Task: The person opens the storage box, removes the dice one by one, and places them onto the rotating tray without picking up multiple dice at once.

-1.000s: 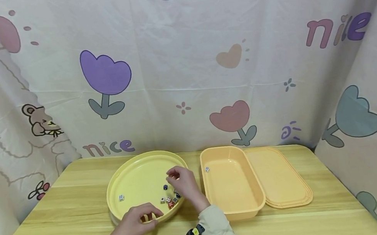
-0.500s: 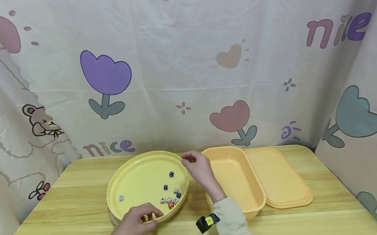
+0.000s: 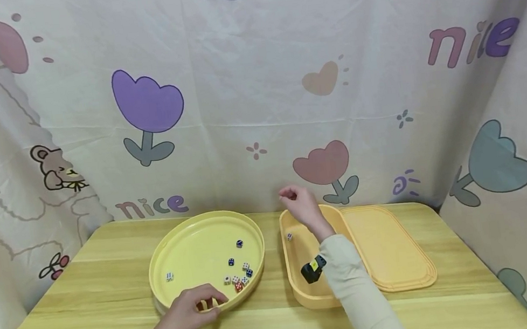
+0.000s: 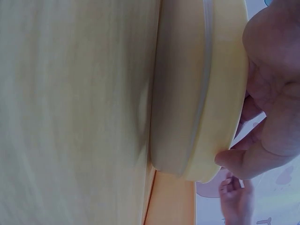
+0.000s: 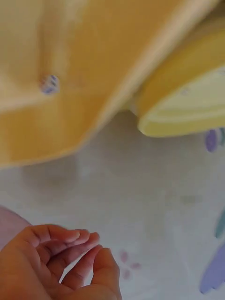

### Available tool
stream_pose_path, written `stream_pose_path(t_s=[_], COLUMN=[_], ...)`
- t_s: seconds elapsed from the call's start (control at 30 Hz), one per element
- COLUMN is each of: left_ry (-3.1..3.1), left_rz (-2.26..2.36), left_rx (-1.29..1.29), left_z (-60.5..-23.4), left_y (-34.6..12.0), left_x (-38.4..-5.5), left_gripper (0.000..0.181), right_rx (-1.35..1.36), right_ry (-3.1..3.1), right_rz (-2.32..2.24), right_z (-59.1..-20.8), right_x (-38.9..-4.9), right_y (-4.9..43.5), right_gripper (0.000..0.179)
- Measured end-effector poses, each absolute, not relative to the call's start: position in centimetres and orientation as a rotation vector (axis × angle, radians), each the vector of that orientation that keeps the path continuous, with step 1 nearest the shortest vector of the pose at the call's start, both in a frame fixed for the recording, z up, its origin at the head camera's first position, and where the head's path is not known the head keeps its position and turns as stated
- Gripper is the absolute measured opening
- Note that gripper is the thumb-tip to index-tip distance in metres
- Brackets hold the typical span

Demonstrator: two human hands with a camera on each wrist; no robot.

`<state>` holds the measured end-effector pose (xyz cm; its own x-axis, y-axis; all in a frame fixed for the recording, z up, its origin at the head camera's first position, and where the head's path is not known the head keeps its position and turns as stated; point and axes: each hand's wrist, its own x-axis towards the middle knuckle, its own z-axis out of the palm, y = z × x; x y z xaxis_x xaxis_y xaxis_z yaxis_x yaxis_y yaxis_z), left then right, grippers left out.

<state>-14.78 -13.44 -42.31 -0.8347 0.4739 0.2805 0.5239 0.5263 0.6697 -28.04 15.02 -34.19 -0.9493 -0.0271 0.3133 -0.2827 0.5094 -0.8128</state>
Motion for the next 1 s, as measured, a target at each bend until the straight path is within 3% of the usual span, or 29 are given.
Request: stream_pose_path(t_s=[0.67,1.0], left_ry=[-2.683,-2.684], left_rz=[-1.212,-1.208], left_rx=[-0.891,-0.883], left_z=[-42.2,-42.3], left_y=[-13.4,-13.4], left_x=[-14.8,-14.7], left_gripper=[0.02,0.019], right_rx=[0.095,0.289], right_ry=[-2.607,-2.709], right_rz=[1.579,1.613], right_z=[-40.7,-42.2], right_x=[-30.5,-30.4], right_y=[17.6,17.5], right_gripper=[0.023,0.02])
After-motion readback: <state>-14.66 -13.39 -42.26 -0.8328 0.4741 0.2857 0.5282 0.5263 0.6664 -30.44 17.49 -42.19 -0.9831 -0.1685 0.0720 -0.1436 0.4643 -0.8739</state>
